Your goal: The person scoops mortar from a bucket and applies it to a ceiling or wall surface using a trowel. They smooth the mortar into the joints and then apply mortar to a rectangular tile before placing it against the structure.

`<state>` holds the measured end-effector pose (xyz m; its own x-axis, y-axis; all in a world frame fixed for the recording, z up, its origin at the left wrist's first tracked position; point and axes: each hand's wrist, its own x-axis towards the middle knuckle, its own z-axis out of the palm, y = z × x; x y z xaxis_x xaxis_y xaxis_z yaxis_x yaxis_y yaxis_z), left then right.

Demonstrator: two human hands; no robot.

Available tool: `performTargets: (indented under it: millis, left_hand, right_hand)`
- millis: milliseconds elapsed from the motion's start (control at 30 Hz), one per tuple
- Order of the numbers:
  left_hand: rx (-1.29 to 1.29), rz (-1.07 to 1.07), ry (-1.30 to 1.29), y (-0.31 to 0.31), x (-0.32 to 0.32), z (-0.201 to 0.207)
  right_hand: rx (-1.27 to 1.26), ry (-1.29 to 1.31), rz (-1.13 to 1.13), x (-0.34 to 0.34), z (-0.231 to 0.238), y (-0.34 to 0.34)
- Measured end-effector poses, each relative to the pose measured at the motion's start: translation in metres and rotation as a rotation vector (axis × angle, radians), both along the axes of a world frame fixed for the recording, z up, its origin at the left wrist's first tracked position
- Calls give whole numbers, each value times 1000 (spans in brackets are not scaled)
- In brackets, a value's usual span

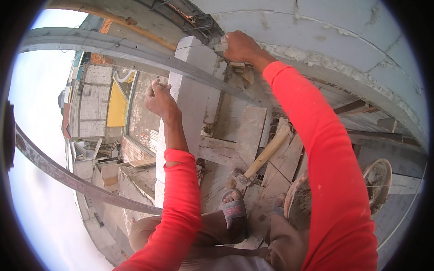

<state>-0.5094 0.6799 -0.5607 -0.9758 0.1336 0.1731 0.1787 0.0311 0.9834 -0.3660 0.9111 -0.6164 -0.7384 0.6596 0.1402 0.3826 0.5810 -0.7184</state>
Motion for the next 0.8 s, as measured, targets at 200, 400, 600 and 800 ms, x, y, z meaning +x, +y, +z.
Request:
performTargets:
  millis: [200, 400, 600, 800]
  left_hand:
    - [-112, -405, -51, -12, -84, -18]
    - [-578, -703, 21, 30, -135, -22]
    - [-823, -851, 146, 76, -127, -13]
    - [-914, -829, 105, 83, -112, -9]
  right_hand:
    - [17, 4, 56, 4, 3, 0]
    - [-36, 43, 87, 4, 12, 2]
    - [20, 60, 117, 0, 15, 7]
    - [38, 101, 118, -1, 17, 11]
